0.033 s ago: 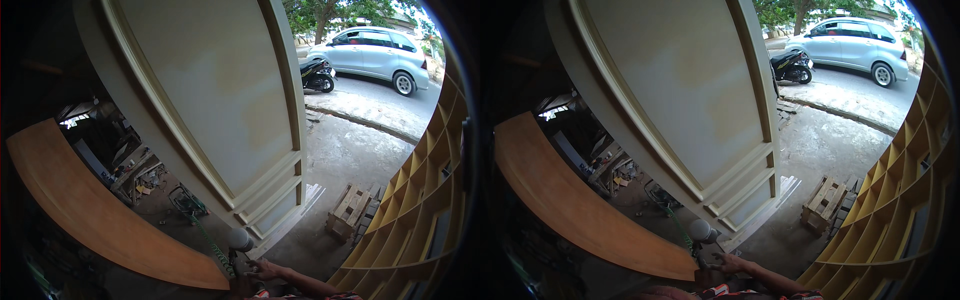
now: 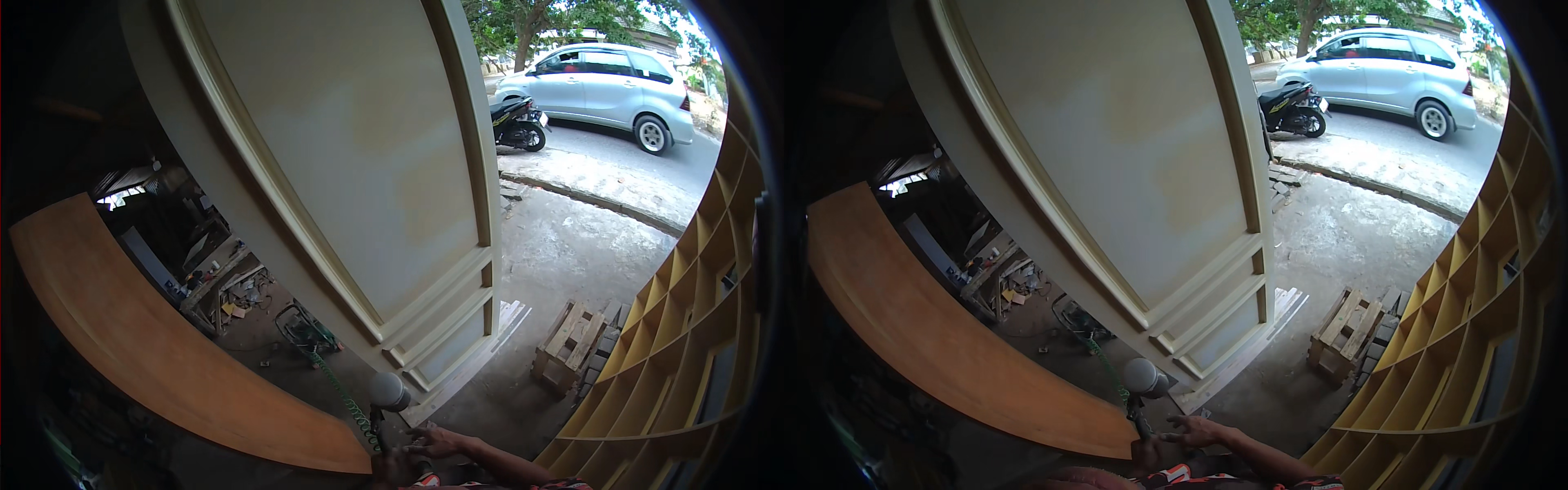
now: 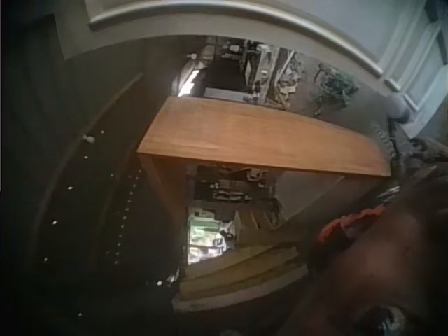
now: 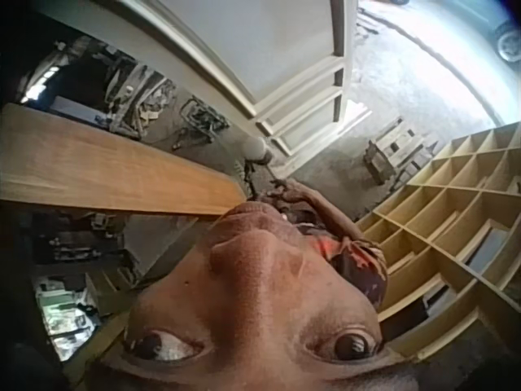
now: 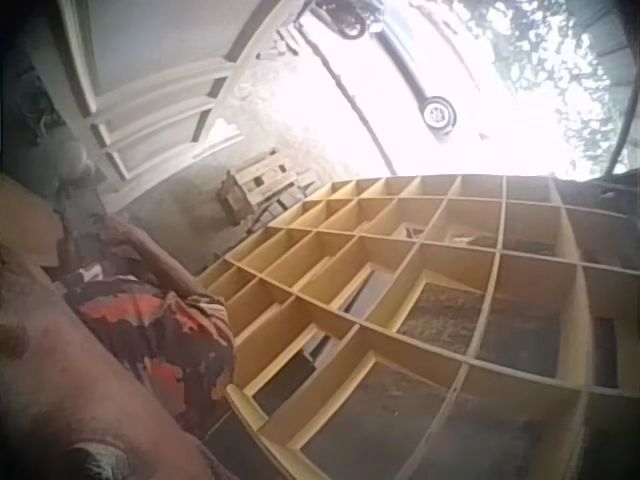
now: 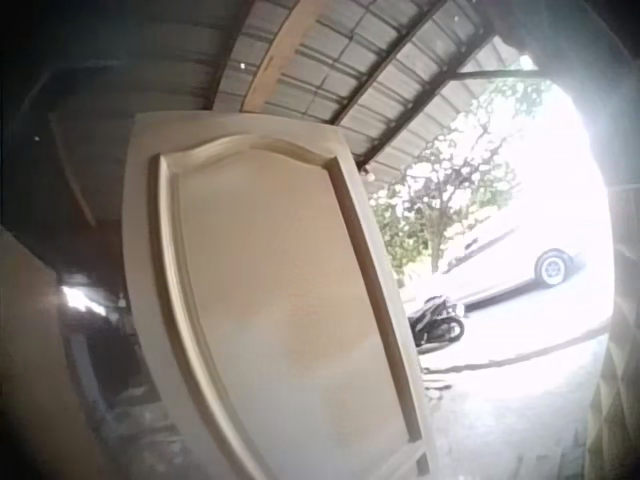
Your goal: The person is spray painting a white door using a pneumatic spray gun, applying even coats across the door's recessed panels and raised edges.
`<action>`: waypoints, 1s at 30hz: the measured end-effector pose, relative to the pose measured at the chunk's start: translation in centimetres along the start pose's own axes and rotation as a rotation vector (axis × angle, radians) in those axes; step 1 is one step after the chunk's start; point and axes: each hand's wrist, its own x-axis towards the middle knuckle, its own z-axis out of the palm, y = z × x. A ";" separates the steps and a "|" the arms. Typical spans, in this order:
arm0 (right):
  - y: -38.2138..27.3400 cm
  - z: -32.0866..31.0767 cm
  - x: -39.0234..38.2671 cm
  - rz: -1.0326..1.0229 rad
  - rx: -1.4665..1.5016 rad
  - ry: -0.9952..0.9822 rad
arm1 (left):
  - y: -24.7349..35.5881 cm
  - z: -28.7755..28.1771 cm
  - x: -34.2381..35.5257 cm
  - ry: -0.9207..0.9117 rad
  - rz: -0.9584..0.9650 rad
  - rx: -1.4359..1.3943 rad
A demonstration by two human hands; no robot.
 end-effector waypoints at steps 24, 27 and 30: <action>34.3 9.0 -24.4 1.076 -0.047 0.235 | -2.6 -4.3 3.4 0.123 -0.178 -0.265; 34.6 8.9 -23.3 1.020 -0.066 0.309 | -2.5 -3.8 3.3 0.029 -0.208 -0.293; 36.0 7.4 -22.2 0.941 -0.166 0.473 | 0.6 -1.3 2.7 -0.057 -0.197 -0.219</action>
